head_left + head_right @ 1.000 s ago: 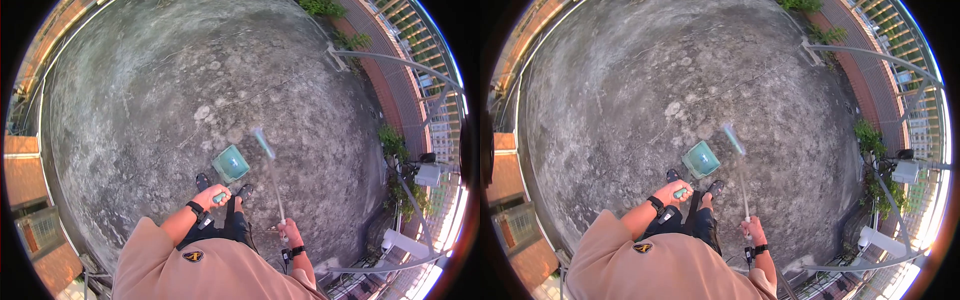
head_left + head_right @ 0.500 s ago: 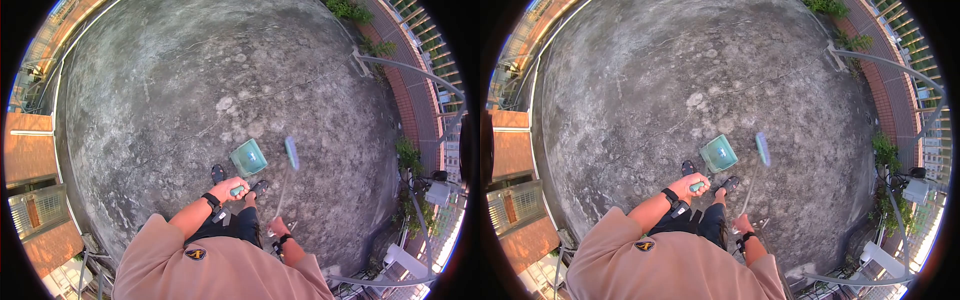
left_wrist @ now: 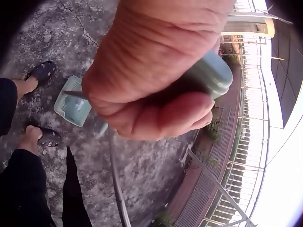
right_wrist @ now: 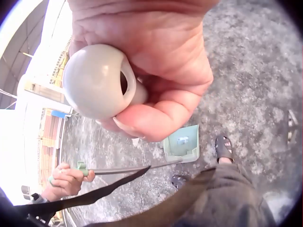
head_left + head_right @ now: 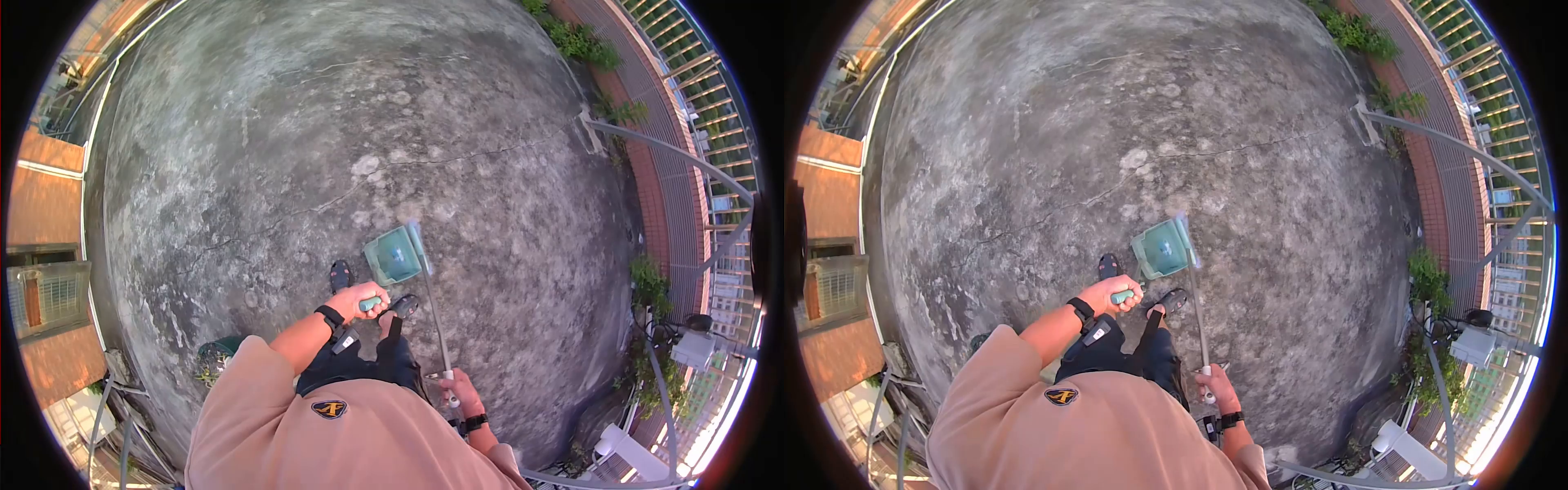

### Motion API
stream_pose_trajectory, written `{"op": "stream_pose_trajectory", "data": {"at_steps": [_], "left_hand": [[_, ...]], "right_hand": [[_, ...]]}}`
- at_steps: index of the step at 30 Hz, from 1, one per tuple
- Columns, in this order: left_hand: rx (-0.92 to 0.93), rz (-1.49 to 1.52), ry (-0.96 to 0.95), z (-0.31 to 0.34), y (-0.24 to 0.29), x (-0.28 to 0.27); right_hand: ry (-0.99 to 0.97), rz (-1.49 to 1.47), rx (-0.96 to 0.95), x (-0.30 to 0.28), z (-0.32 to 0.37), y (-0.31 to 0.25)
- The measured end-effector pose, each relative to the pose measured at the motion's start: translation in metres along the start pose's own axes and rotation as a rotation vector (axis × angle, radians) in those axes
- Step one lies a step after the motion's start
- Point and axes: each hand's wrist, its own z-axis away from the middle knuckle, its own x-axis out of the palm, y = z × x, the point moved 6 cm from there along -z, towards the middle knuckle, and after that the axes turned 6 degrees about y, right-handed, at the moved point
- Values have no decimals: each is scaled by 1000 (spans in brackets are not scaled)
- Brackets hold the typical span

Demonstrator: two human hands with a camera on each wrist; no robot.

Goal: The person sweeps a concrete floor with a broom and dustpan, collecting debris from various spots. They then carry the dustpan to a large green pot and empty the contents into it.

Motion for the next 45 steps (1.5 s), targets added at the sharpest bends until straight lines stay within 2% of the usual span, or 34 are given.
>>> {"op": "stream_pose_trajectory", "data": {"at_steps": [2, 4, 6, 9, 11, 12, 14, 15, 17, 18, 19, 20, 21, 22, 24, 26, 27, 28, 30, 32, 34, 35, 36, 38, 40, 42, 45], "left_hand": [[-17, 80, -25, 1, -17, -5], [-15, 129, -25, 9, -22, -11], [0, 242, -119, 13, -25, -19], [17, 315, -113, 22, -18, -31], [37, 340, -96, 23, -9, -37], [33, 338, -87, 20, -5, -40], [38, 382, -73, 17, 2, -45], [21, 385, -97, 17, 4, -46], [20, 365, -100, 11, 7, -54], [22, 346, -98, 11, 7, -58], [2, 352, -104, 10, 8, -62], [14, 350, -61, 10, 9, -67], [23, 351, -73, 14, 14, -66], [26, 356, -86, 20, 17, -64], [15, 362, -92, 23, 25, -64], [23, 367, -97, 23, 38, -68], [30, 370, -128, 22, 41, -71], [38, 373, -156, 23, 46, -73], [66, 349, -159, 34, 55, -79], [27, 393, -195, 43, 57, -88], [49, 404, -200, 54, 64, -100], [44, 427, -234, 54, 66, -105], [37, 451, -266, 58, 69, -107], [81, 475, -228, 63, 76, -114], [172, 468, -177, 68, 88, -121], [152, 507, -143, 78, 97, -123], [153, 603, -224, 86, 113, -124]], "right_hand": [[75, 215, -163, -45, -33, -59], [228, 317, -234, -51, -40, -114], [284, 453, -321, -64, -77, -146], [248, 339, -302, -65, -131, -177], [311, 281, -223, -62, -163, -181], [305, 273, -218, -52, -175, -179], [374, 664, -127, -30, -196, -169], [449, 784, -214, -14, -192, -163], [328, 728, -152, 37, -156, -140], [209, 599, -93, 25, -201, -62], [206, 720, -28, 50, -156, -68], [186, 861, -43, 51, -156, -30], [140, 896, 97, 76, -111, -42], [125, 841, 129, 38, -149, 53], [-19, 820, 223, 73, -83, 20], [139, 585, 64, 87, -44, -12], [183, 717, -4, 116, -11, -70], [187, 740, -12, 113, -12, -74], [193, 585, -32, 115, -12, -82], [190, 642, -17, 118, -18, -99], [222, 678, -81, 121, -25, -125], [178, 667, 8, 119, -35, -134], [173, 678, 4, 111, -51, -143], [167, 608, -84, 94, -88, -163], [172, 572, -155, 90, -121, -206], [194, 625, -233, 89, -148, -260], [203, 648, -285, 101, -177, -348]]}}
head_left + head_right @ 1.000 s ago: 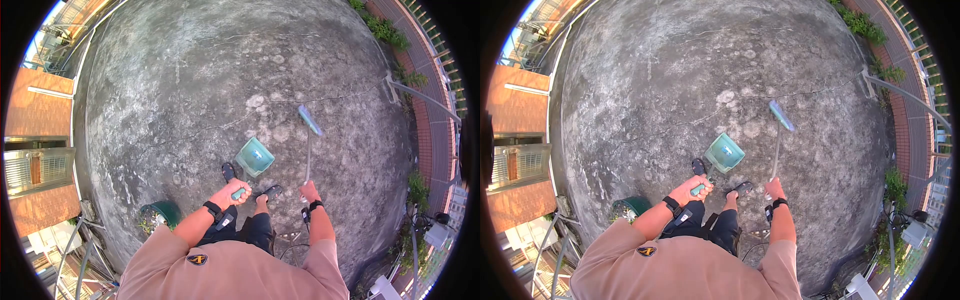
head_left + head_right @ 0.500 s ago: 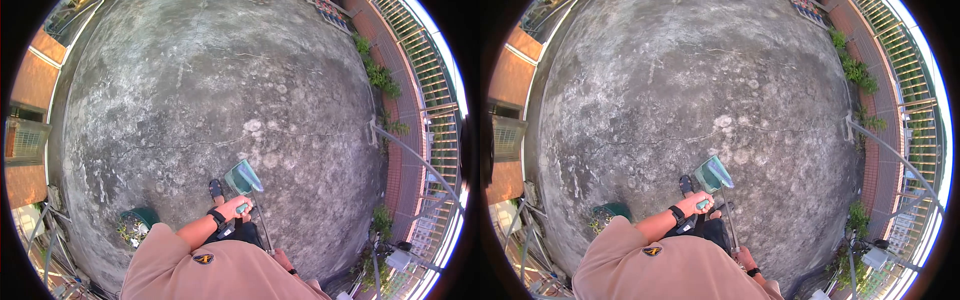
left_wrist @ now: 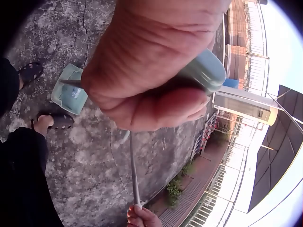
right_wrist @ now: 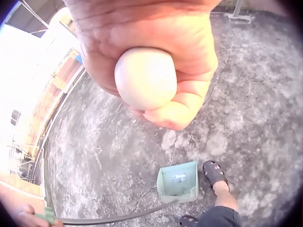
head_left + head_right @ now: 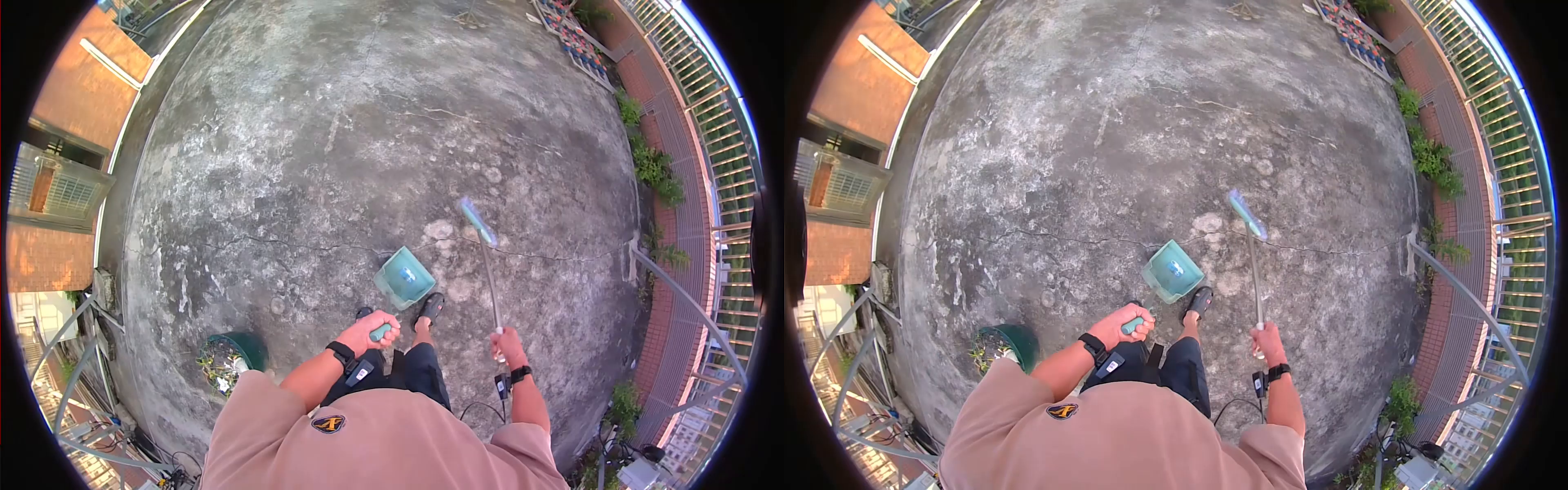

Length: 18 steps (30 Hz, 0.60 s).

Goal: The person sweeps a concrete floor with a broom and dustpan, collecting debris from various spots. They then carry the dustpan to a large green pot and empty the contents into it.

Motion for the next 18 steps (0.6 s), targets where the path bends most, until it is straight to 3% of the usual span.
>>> {"op": "stream_pose_trajectory", "data": {"at_steps": [4, 6, 8, 10, 12, 14, 15, 16, 17, 18], "left_hand": [[22, -48, 31, -19, 16, -9], [46, -13, 55, -15, 24, 14], [54, 61, 62, -18, 33, 28], [67, 77, 106, -24, 40, 34], [120, 68, 152, -25, 45, 40], [120, 61, 172, -23, 48, 48], [126, 49, 188, -22, 50, 51], [111, 113, 186, -25, 50, 48], [115, 114, 176, -25, 51, 49], [126, 118, 185, -25, 51, 50]], "right_hand": [[52, 46, -78, -34, -95, -43], [102, 184, -93, -45, -120, -73], [100, 236, -112, -41, -150, -68], [119, 415, -132, -23, -179, -41], [-7, 536, -264, 26, -219, 58], [-200, 629, -132, 26, -110, 30], [-285, 511, -53, 33, -89, 57], [-372, 634, 93, 40, -71, 87], [-379, 607, 82, 44, -57, 115], [-437, 598, 42, 37, -29, 100]]}}
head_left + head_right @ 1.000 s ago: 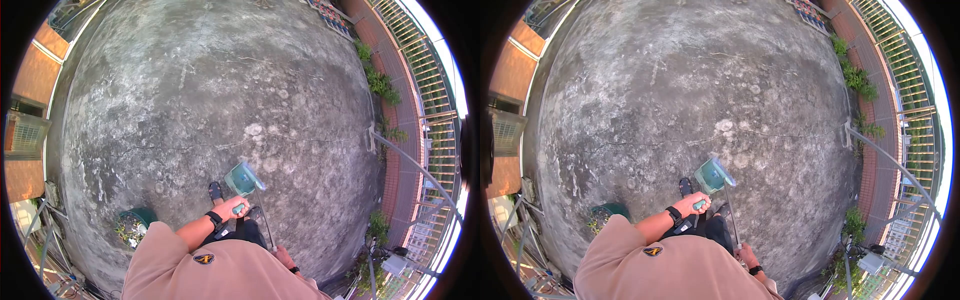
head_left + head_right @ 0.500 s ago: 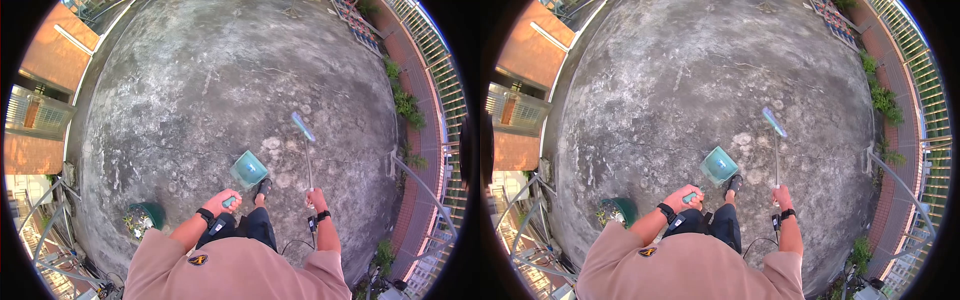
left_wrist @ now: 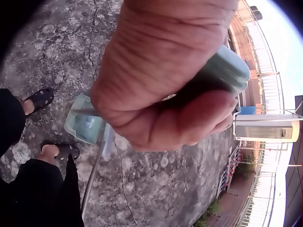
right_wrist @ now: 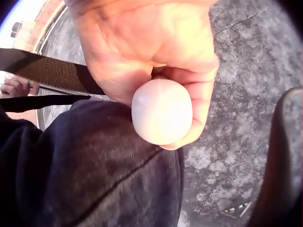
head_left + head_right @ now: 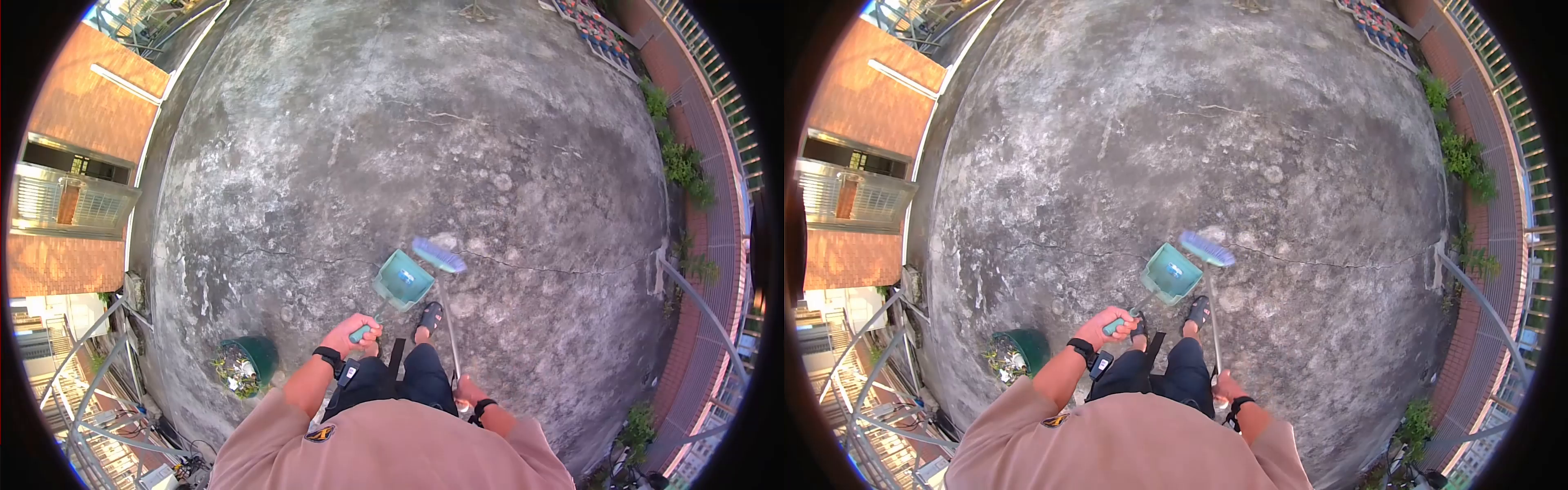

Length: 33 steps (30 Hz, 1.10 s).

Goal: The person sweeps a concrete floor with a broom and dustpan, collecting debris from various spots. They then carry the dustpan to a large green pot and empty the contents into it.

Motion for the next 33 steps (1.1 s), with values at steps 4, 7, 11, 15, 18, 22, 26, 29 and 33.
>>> {"op": "stream_pose_trajectory", "data": {"at_steps": [4, 7, 11, 15, 18, 22, 26, 29, 33], "left_hand": [[-34, -49, -47, -6, 2, -5], [-69, -26, -93, -15, 3, -16], [-32, -24, -99, -17, 4, -22], [-21, -44, -138, -19, 5, -21], [-3, -52, -115, -31, 7, -24], [36, -54, -66, -15, 17, -13], [23, -43, -80, -14, 20, -20], [-10, -29, -90, -15, 24, -26], [7, -12, -155, -8, 37, -21]], "right_hand": [[-128, -276, 34, 4, 49, 19], [-159, -540, 154, -21, 88, -8], [24, -538, 74, -49, 81, -28], [192, -502, 44, -100, 46, -67], [223, -382, -5, -124, -13, -84], [379, -112, 31, -112, -29, -144], [191, 142, 126, -14, -50, -98], [-20, -40, 158, 28, 8, -90], [-48, -244, 210, 18, 60, -84]]}}
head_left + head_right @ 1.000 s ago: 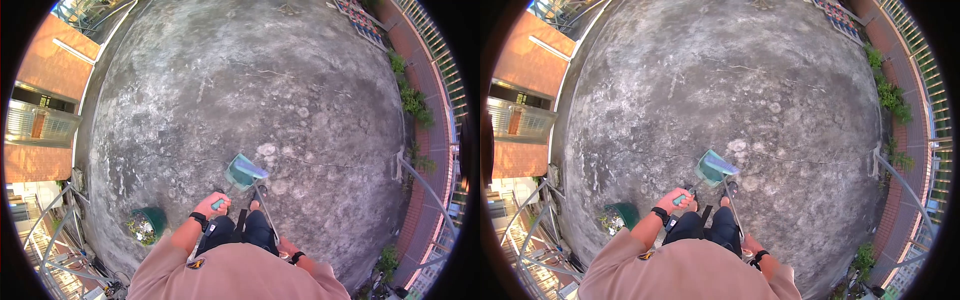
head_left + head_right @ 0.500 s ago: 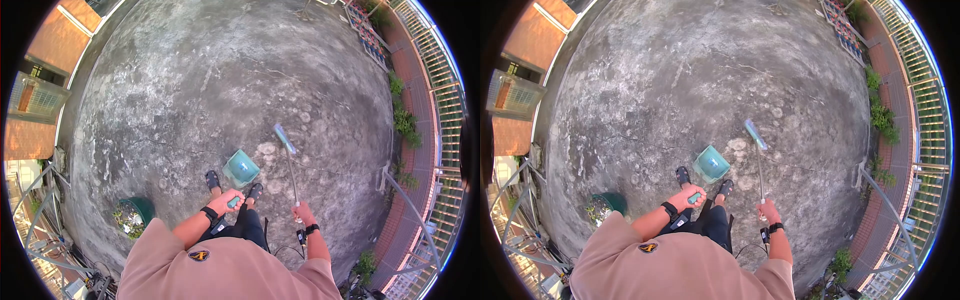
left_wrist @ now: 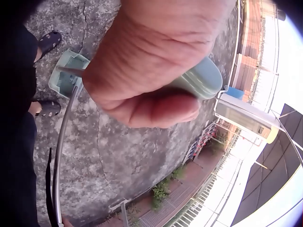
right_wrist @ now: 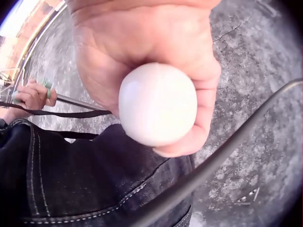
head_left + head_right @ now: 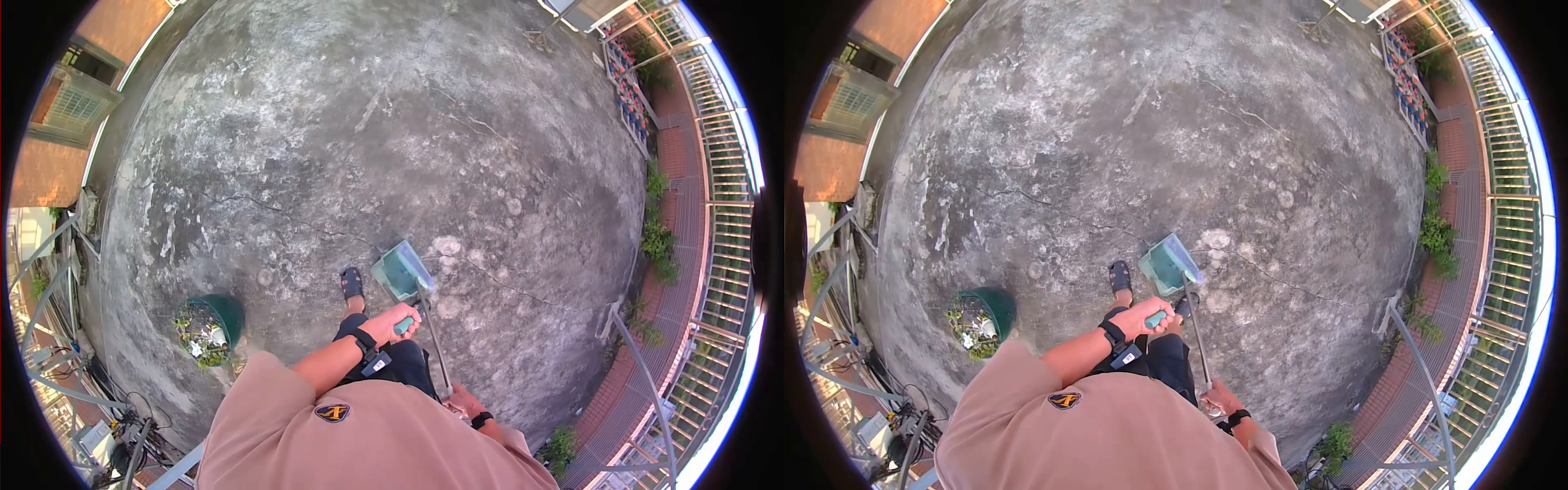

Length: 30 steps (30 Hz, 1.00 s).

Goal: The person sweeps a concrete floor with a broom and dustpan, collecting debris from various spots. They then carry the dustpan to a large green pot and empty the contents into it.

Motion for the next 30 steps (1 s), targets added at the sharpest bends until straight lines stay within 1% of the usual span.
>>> {"op": "stream_pose_trajectory", "data": {"at_steps": [1, 2, 3, 4, 5, 8, 9, 10, 12, 14, 16, 18, 20, 22, 24, 26, 28, 30], "left_hand": [[24, -5, -6, 2, 6, 3], [33, -3, -20, 3, 11, 5], [3, -17, -16, 1, 12, 4], [-27, -31, -8, -1, 15, 3], [-61, 0, -60, 0, 18, 6], [-50, 32, -59, 9, 38, 0], [-2, 3, -72, 16, 46, -2], [-2, 3, -69, 22, 48, -3], [54, 63, -60, 43, 63, -1], [67, 63, -60, 45, 70, -9], [73, 75, -89, 45, 80, -6], [89, 106, -55, 46, 94, 1], [93, 65, 36, 44, 110, 8], [89, 78, 60, 42, 126, 16], [78, 73, 93, 44, 146, 24], [85, 71, 105, 46, 165, 33], [46, 97, 105, 51, 180, 39], [62, 111, 103, 55, 196, 44]], "right_hand": [[14, 10, -5, -9, 14, -10], [21, -97, 9, -18, 36, -33], [26, -203, 20, -23, 47, -48], [32, -196, 12, -25, 47, -56], [61, -205, -20, -26, 48, -62], [111, -255, -97, -26, 44, -85], [135, -289, -137, -30, 40, -96], [131, -290, -137, -33, 35, -104], [226, -325, -224, -48, 21, -134], [232, -321, -240, -69, 8, -167], [273, -297, -301, -103, -22, -190], [291, -255, -358, -137, -27, -237], [320, -153, -454, -183, -76, -259], [343, -158, -444, -226, -102, -290], [309, -171, -438, -262, -121, -323], [377, -175, -499, -294, -153, -343], [401, -169, -501, -308, -165, -365], [429, -144, -505, -310, -171, -374]]}}
